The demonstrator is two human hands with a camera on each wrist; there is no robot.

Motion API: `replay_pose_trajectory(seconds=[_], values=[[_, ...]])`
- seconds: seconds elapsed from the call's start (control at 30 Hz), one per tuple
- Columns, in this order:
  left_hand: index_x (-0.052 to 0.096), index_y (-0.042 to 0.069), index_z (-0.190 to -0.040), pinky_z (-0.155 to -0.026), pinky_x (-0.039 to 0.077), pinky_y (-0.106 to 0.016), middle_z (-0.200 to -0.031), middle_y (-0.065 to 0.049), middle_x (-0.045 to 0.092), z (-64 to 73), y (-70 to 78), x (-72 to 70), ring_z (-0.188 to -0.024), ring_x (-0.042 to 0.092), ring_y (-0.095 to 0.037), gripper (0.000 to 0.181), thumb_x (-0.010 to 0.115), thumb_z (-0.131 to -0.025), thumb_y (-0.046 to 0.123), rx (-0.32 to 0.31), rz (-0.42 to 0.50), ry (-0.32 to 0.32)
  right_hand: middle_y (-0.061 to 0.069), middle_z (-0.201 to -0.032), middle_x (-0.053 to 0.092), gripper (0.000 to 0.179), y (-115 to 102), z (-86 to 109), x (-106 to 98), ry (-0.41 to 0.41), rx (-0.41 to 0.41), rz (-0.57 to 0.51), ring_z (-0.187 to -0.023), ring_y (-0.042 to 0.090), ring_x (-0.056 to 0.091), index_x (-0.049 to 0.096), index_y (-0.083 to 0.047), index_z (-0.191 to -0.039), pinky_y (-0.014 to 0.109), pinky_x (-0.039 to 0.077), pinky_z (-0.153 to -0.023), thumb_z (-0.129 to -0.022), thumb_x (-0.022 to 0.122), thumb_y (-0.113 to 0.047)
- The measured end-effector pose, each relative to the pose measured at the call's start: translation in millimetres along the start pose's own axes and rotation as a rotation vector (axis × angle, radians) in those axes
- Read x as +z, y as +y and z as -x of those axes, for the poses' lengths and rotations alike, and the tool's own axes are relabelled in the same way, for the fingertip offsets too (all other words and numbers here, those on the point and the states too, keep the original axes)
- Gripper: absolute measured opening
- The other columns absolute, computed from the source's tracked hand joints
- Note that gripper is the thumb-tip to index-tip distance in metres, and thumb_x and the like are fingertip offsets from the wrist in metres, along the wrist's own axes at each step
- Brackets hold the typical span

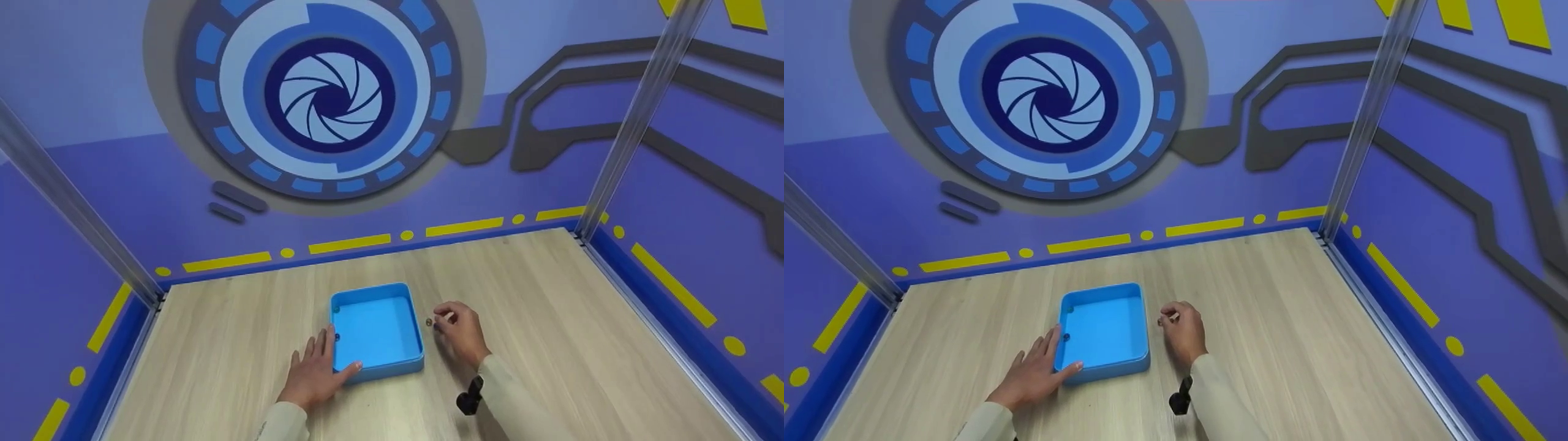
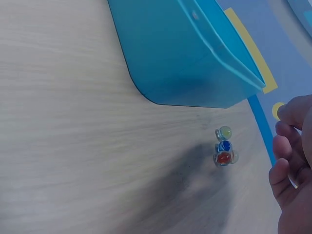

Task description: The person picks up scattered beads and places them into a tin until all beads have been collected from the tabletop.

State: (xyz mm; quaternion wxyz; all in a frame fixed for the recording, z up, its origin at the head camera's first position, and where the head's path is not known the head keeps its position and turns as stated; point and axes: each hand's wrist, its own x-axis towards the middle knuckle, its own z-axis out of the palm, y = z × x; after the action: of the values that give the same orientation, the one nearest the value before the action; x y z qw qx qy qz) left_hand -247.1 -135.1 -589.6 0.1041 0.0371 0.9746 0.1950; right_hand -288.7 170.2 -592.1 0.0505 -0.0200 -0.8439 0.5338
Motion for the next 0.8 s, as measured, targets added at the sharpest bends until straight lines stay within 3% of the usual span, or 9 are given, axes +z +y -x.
replay_pose_trajectory(seconds=[0.23, 0.8], values=[[0.012, 0.011, -0.156, -0.111, 0.010, -0.072, -0.161, -0.016, 0.021, 0.9, -2.4, 2.5, -0.147, 0.019, -0.044, 0.105, 0.050, -0.082, 0.075, 0.000, 0.003, -0.001, 0.001, -0.098, 0.066, 0.014, 4.3, -0.8, -1.0, 0.011, -0.020, 0.027, -0.079, 0.013, 0.056, 0.070, -0.016, -0.096, 0.020, 0.047, -0.064, -0.090, 0.065, -0.005], [0.012, 0.011, -0.156, -0.110, 0.012, -0.072, -0.160, -0.016, 0.023, 1.0, -1.0, 1.9, -0.146, 0.020, -0.044, 0.104, 0.051, -0.083, 0.074, 0.015, 0.011, 0.010, 0.002, -0.099, 0.066, 0.013, 11.4, -3.1, -4.7, 0.010, 0.042, 0.047, -0.081, 0.015, 0.056, 0.069, -0.007, -0.103, 0.022, 0.047, -0.068, -0.090, 0.064, -0.006]])
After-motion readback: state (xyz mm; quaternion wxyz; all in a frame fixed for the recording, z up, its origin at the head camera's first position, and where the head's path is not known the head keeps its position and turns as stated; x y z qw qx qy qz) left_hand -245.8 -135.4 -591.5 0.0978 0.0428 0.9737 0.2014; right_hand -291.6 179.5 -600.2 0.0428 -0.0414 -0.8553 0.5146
